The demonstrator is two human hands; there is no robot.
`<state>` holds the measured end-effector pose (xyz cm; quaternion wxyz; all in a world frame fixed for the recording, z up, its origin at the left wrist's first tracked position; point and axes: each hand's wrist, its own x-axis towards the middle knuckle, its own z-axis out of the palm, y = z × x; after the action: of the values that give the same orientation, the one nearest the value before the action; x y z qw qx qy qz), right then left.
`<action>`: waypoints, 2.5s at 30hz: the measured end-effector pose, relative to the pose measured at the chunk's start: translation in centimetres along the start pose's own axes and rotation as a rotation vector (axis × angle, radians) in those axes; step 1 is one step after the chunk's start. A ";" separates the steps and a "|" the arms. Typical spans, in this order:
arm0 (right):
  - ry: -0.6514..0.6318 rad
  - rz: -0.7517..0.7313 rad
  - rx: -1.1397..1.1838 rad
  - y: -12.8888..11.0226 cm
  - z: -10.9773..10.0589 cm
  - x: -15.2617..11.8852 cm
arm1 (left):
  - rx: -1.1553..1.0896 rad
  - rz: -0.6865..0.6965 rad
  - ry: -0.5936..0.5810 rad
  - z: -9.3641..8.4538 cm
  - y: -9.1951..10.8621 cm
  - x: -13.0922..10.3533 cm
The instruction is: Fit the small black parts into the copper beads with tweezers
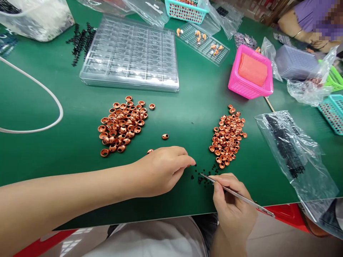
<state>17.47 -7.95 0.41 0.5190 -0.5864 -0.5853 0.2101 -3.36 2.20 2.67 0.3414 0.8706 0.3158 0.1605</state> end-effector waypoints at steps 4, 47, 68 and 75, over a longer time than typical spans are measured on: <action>0.006 -0.011 -0.024 0.0 0.1 0.1 | 0.061 0.028 0.006 0.0 -0.1 -0.1; -0.039 -0.047 -0.053 0.0 0.1 0.1 | 0.031 0.015 -0.065 -0.4 0.1 0.1; 0.188 -0.144 0.069 -0.1 0.7 0.1 | 0.047 0.036 0.045 0.4 0.1 0.2; 0.233 -0.171 0.147 -0.6 1.0 -0.2 | -0.056 0.041 0.097 0.8 1.0 -0.3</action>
<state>16.33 -7.89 0.47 0.6408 -0.5152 -0.5521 0.1381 -2.72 1.06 2.81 0.3467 0.8581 0.3093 0.2185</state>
